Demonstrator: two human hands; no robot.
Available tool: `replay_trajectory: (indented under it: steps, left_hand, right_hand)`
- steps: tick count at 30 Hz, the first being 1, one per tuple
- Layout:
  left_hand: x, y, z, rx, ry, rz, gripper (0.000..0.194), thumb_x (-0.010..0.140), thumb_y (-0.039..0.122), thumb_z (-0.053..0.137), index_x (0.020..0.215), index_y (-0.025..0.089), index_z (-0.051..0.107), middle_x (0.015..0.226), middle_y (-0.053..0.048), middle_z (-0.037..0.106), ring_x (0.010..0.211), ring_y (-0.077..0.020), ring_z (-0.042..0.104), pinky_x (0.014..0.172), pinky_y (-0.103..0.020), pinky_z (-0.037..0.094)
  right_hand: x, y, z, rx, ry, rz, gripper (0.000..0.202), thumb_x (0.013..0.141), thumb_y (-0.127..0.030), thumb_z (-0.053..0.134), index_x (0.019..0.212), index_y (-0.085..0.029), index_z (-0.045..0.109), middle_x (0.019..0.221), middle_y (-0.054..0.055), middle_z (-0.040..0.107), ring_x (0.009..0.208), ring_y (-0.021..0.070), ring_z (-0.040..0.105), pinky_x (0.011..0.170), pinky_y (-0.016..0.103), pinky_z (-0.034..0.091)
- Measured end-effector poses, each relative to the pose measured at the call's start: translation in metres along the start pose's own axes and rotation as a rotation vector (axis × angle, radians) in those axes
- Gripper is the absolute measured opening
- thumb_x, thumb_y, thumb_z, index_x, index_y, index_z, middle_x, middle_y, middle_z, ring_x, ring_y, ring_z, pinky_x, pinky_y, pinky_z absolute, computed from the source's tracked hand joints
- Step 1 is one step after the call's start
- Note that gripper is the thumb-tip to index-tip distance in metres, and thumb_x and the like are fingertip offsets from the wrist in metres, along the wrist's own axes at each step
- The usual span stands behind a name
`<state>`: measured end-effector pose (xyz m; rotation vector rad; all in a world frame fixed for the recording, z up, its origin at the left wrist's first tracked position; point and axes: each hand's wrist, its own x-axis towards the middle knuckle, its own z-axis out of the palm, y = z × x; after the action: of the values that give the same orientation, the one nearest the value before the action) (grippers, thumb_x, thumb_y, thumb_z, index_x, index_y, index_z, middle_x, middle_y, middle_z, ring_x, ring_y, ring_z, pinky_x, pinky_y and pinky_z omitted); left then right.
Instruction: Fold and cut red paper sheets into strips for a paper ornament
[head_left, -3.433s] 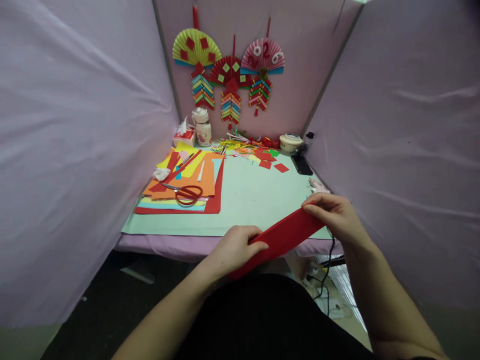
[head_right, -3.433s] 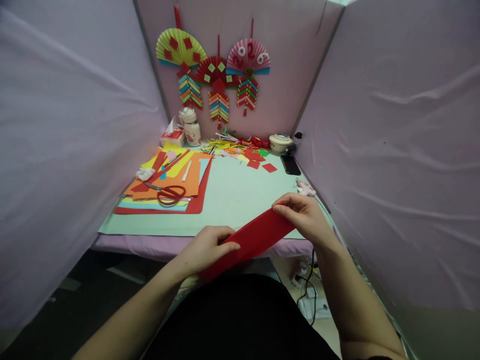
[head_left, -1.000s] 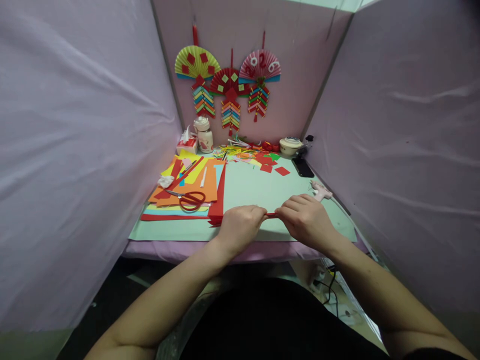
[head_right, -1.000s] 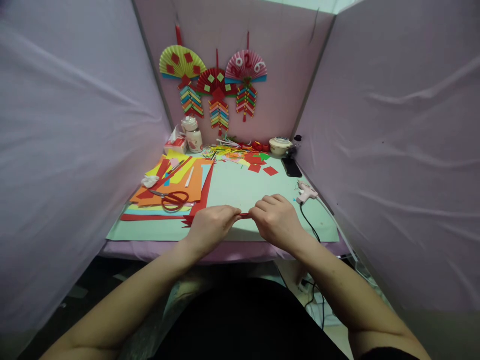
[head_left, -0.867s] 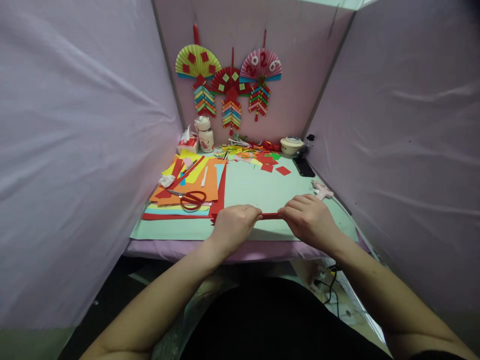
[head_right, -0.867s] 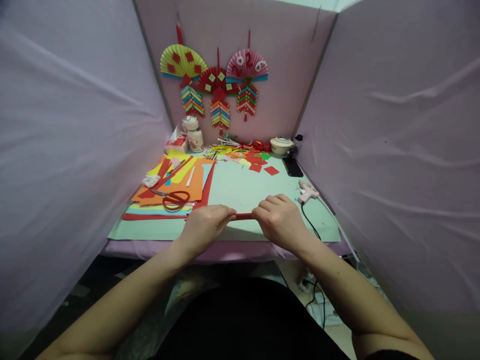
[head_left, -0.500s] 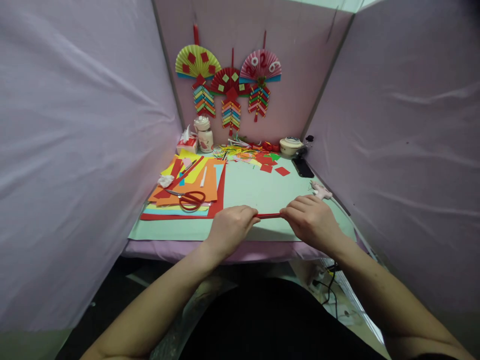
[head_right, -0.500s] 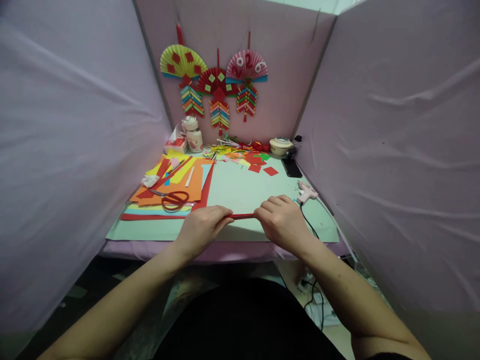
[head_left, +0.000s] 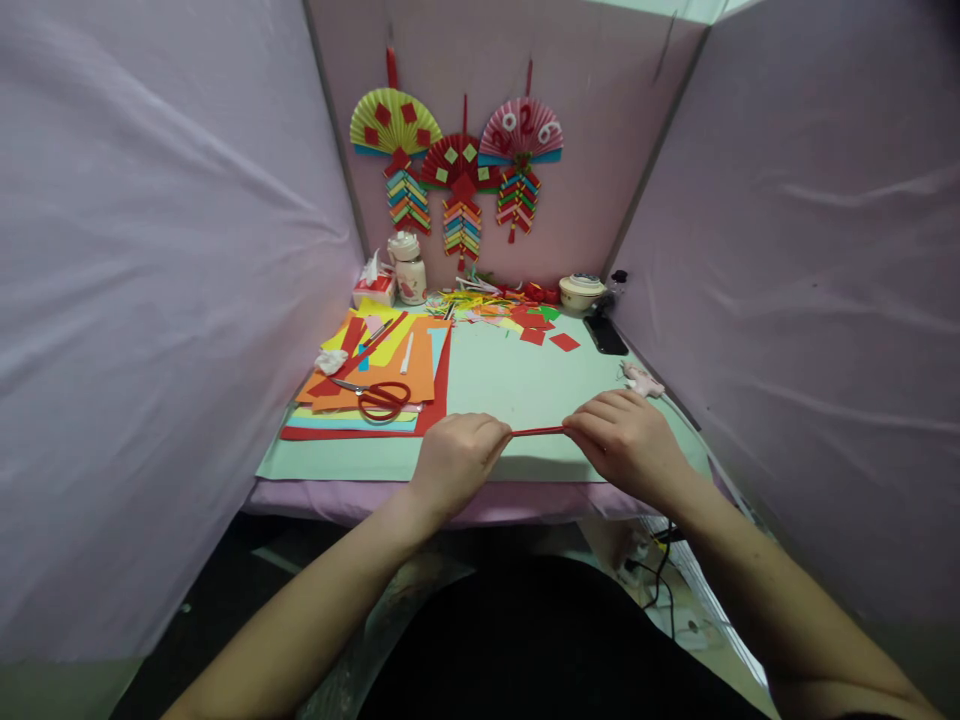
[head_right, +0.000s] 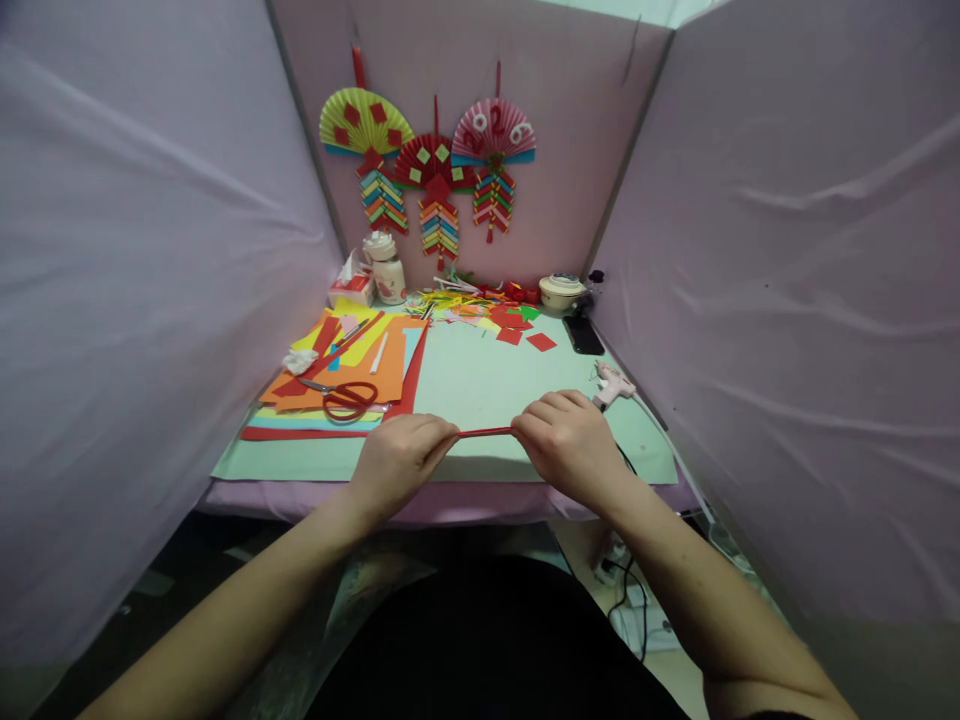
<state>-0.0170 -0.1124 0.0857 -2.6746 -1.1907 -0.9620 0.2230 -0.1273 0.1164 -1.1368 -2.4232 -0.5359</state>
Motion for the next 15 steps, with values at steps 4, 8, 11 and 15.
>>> replay_trajectory:
  steps: [4, 8, 11, 15]
  left_hand:
    - [-0.002, 0.004, 0.004, 0.046, 0.033, 0.048, 0.021, 0.096, 0.022, 0.048, 0.088, 0.019, 0.067, 0.084, -0.004, 0.072, 0.080, -0.0165, 0.066, 0.072, -0.028, 0.044]
    - [-0.004, 0.010, 0.004, 0.081, 0.066, 0.074, 0.021, 0.097, 0.023, 0.047, 0.090, 0.018, 0.066, 0.085, -0.005, 0.072, 0.081, -0.0169, 0.066, 0.071, -0.029, 0.043]
    - [-0.004, 0.012, 0.004, 0.084, 0.078, 0.074, 0.022, 0.097, 0.023, 0.046, 0.088, 0.018, 0.066, 0.085, -0.004, 0.072, 0.081, -0.0167, 0.066, 0.071, -0.030, 0.043]
    - [-0.004, 0.013, 0.005, 0.075, 0.097, 0.078, 0.020, 0.096, 0.023, 0.048, 0.088, 0.017, 0.065, 0.085, -0.004, 0.072, 0.081, -0.0168, 0.066, 0.071, -0.030, 0.043]
  right_hand:
    - [0.008, -0.017, 0.002, 0.037, 0.044, 0.012, 0.019, 0.089, -0.030, 0.060, 0.106, -0.021, 0.065, 0.100, 0.006, 0.069, 0.090, 0.0221, 0.056, 0.091, 0.040, 0.034]
    - [0.013, -0.031, 0.009, 0.074, 0.077, 0.026, 0.011, 0.092, -0.024, 0.056, 0.096, -0.023, 0.066, 0.089, 0.004, 0.068, 0.085, 0.0201, 0.053, 0.088, 0.038, 0.034]
    - [0.014, -0.034, 0.013, 0.102, 0.098, 0.026, 0.011, 0.092, -0.023, 0.055, 0.092, -0.024, 0.066, 0.086, 0.003, 0.067, 0.083, 0.0191, 0.052, 0.086, 0.037, 0.034]
    - [0.012, -0.034, 0.016, 0.106, 0.129, 0.016, 0.014, 0.092, -0.020, 0.054, 0.087, -0.023, 0.067, 0.079, 0.002, 0.065, 0.081, 0.0179, 0.050, 0.084, 0.035, 0.034]
